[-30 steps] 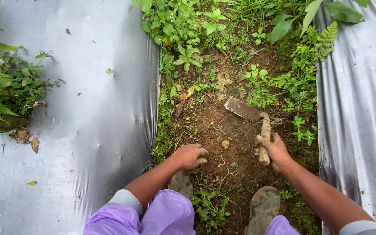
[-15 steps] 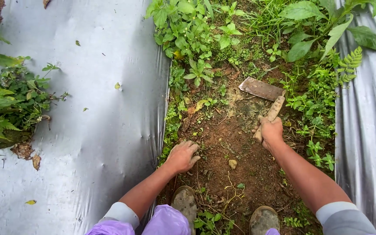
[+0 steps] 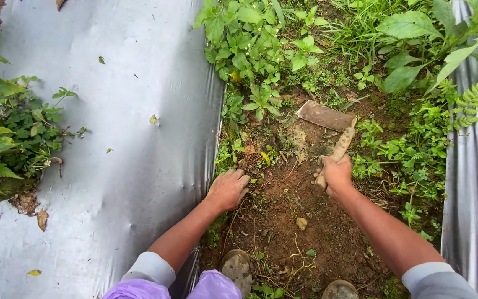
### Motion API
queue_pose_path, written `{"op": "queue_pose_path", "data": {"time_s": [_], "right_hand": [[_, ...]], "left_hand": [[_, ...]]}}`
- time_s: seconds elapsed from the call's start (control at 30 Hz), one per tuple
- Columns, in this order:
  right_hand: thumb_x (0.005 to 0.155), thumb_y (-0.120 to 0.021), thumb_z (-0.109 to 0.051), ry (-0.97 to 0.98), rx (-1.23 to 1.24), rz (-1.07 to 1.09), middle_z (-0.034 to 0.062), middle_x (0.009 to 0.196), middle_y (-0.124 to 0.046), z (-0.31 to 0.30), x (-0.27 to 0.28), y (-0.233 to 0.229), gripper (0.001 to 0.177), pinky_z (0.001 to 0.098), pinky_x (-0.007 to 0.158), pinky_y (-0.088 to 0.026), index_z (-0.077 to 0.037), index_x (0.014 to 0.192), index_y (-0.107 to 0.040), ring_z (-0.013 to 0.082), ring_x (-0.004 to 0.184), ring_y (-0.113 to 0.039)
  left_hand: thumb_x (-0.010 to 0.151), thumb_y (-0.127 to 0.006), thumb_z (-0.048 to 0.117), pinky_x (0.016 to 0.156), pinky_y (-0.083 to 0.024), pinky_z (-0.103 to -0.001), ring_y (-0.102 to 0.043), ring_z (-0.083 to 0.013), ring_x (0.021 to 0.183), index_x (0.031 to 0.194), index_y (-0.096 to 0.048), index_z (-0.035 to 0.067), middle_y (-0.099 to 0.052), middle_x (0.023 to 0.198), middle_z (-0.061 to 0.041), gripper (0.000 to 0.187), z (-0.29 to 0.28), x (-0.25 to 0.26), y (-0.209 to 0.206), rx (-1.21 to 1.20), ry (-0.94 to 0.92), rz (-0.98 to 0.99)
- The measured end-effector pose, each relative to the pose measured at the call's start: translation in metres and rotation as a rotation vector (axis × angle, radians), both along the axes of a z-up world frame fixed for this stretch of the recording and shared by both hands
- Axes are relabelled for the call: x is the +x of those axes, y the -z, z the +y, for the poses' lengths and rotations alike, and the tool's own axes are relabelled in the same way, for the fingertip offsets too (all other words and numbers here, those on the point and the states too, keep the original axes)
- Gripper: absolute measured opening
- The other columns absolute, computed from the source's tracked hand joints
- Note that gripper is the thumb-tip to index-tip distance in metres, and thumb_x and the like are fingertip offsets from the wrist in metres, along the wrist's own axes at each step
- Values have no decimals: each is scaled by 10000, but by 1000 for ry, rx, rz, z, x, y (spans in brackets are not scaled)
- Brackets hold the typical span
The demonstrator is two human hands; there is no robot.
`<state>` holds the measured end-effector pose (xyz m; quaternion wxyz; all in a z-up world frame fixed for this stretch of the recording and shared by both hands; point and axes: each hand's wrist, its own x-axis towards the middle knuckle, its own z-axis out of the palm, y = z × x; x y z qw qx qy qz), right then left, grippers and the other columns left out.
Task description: The person uses a hand hoe to loosen soil and uproot weeds growing along the edge of a plastic-covered garden bed. They repeatedly scrape the ground and pull out the unwanted plants by hand, clearing a narrow strip of soil between the bed and the surrounding area.
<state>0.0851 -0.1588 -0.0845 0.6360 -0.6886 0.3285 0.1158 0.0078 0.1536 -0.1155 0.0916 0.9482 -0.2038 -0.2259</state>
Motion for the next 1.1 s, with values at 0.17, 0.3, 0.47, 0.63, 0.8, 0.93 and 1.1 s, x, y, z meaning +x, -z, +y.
{"op": "queue_pose_path", "data": {"time_s": [0.17,0.3,0.47,0.63,0.8,0.93,1.1], "right_hand": [[950,-607,8,-379,28,204,171,808,-586,31,-55,-42,375,367,494,-637,67,1278,-436,224,593,-622],[953,-591,14,-351,1,189,165,797,-592,27,-41,-50,376,367,486,-626,73,1295,-447,222,584,-615],[981,-557,-62,-107,78,48,126,841,-563,52,8,0,350,333,541,-637,49,1264,-385,175,641,-606],[978,-592,-19,-423,53,193,155,825,-603,70,-40,-45,378,336,488,-645,45,1310,-423,209,579,-651],[956,-600,21,-544,0,229,199,808,-606,50,-56,-43,436,380,495,-642,77,1356,-433,238,585,-641],[979,-582,-55,-248,48,87,156,874,-559,77,-20,-22,365,353,523,-636,40,1271,-386,193,633,-606],[992,-575,-48,-350,58,140,160,887,-596,87,-34,-24,399,350,539,-654,49,1334,-394,197,621,-630]], "left_hand": [[1019,-590,321,978,-520,-447,-569,-297,1271,1294,-618,155,-615,1313,-122,322,3,3,3,52,-12,-6],[1034,-571,241,1038,-452,-452,-464,-304,1386,1391,-594,158,-539,1480,-140,367,-7,8,-70,183,-11,1],[1011,-594,162,1058,-396,-465,-367,-328,1457,1431,-582,194,-411,1609,-140,421,-8,30,-122,303,-46,-111],[1003,-586,137,1031,-341,-465,-300,-336,1486,1446,-567,229,-401,1611,-157,453,7,40,-88,438,-48,-85],[928,-577,155,860,-374,-450,-509,-251,1048,911,-700,175,-679,923,-40,126,25,34,-16,209,-44,-451],[862,-600,129,809,-387,-466,-521,-270,916,785,-665,158,-636,774,-60,105,32,33,9,124,-38,-581],[825,-627,139,771,-397,-444,-538,-268,851,710,-644,153,-615,704,-65,117,37,28,21,59,33,-687]]}}
